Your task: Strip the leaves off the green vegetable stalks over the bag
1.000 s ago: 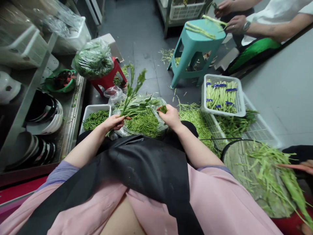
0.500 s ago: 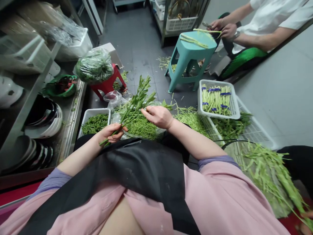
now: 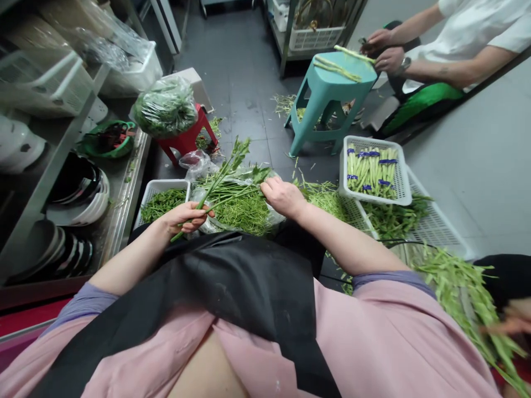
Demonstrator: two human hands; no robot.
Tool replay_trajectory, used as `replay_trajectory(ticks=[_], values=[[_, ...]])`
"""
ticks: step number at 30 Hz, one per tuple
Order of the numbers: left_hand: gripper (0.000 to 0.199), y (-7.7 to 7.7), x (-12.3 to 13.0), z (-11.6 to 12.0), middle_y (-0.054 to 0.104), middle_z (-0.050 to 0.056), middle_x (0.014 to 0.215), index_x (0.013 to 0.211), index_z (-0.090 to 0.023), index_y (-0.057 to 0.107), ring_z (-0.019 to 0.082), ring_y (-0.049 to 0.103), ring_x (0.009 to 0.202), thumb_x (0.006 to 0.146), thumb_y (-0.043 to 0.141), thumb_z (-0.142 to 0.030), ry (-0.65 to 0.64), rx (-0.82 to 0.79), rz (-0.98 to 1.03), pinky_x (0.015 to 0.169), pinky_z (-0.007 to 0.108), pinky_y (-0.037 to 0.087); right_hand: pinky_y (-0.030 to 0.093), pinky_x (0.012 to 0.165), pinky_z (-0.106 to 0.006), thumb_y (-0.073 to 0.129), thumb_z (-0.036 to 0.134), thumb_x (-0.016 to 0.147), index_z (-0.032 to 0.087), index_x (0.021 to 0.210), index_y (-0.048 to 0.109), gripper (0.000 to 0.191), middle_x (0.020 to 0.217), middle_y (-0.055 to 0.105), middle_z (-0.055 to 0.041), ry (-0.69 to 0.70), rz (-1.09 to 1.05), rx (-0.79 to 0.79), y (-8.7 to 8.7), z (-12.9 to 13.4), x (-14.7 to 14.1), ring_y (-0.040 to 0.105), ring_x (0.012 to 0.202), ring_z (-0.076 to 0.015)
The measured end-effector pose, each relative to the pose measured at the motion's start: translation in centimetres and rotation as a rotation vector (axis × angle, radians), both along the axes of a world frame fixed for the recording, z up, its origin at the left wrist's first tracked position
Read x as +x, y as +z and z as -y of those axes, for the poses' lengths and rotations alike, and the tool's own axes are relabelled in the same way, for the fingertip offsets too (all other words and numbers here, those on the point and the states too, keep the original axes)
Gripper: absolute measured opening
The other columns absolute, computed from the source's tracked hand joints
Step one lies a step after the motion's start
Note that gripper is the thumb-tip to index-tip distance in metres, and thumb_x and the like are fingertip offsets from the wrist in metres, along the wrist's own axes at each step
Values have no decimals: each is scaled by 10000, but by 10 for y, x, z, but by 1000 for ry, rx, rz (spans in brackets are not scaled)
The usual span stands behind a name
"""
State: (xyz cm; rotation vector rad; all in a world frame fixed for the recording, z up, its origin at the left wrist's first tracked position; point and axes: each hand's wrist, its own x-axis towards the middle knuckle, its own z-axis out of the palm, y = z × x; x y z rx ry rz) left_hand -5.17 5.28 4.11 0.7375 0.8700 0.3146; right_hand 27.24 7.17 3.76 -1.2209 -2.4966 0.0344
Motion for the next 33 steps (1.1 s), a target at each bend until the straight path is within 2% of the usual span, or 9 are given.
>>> replay_trajectory(ticks=[2,5,8,10,12,15,18,27,33], values=[[388,0,0,1,447,-71,515,954,-91,631,4,289,308,708,794,-343,9,17,8,282,113,186,456,702,-326,522,261,850,166,857,605,126,846,642,-109,-101,-338,-148,-8,-3,1,562,797,-214],[388,-2,1,3,446,-73,500,948,-91,633,10,296,298,707,793,-349,10,32,34,276,117,186,469,602,-307,474,399,865,204,791,554,223,716,594,-38,-480,-953,-353,-16,-10,10,530,625,-163],[386,-1,1,4,452,-72,488,948,-92,638,10,292,293,708,792,-353,3,27,40,272,114,199,475,582,-313,396,470,890,225,758,523,305,665,542,-12,-719,-1267,-177,-9,-9,23,518,585,-153],[383,1,1,3,465,-66,484,947,-85,645,7,285,289,711,791,-349,-24,11,42,270,112,207,500,715,-363,407,460,909,236,799,565,296,733,580,-32,-564,-1109,82,3,0,25,573,705,-179],[375,3,3,1,477,-58,478,941,-78,650,8,278,284,716,786,-345,-58,-2,63,265,114,215,474,839,-413,451,417,921,245,856,616,247,801,624,-53,-257,-741,203,16,11,19,586,820,-207],[344,5,8,0,493,-46,472,932,-73,653,12,273,272,738,763,-336,-102,-12,113,258,120,227,449,797,-391,466,335,939,234,955,659,219,817,651,-75,136,-213,146,26,16,2,561,802,-204],[320,8,12,0,497,-39,465,934,-71,656,15,273,266,759,743,-325,-137,-26,130,257,119,228,406,669,-337,395,271,975,196,1073,656,289,823,651,-92,335,30,108,25,11,-11,533,734,-178],[282,16,22,0,476,-36,448,943,-70,673,17,255,266,797,706,-309,-188,-40,114,259,122,230,377,666,-345,306,204,980,177,1239,602,394,980,652,-123,385,160,191,26,9,-14,540,777,-179],[335,18,29,-2,473,-39,464,953,-74,684,18,274,283,756,752,-337,-165,-20,41,263,129,226,369,670,-331,370,154,952,155,1081,641,300,1014,666,-130,431,212,148,21,6,-15,552,826,-192]])
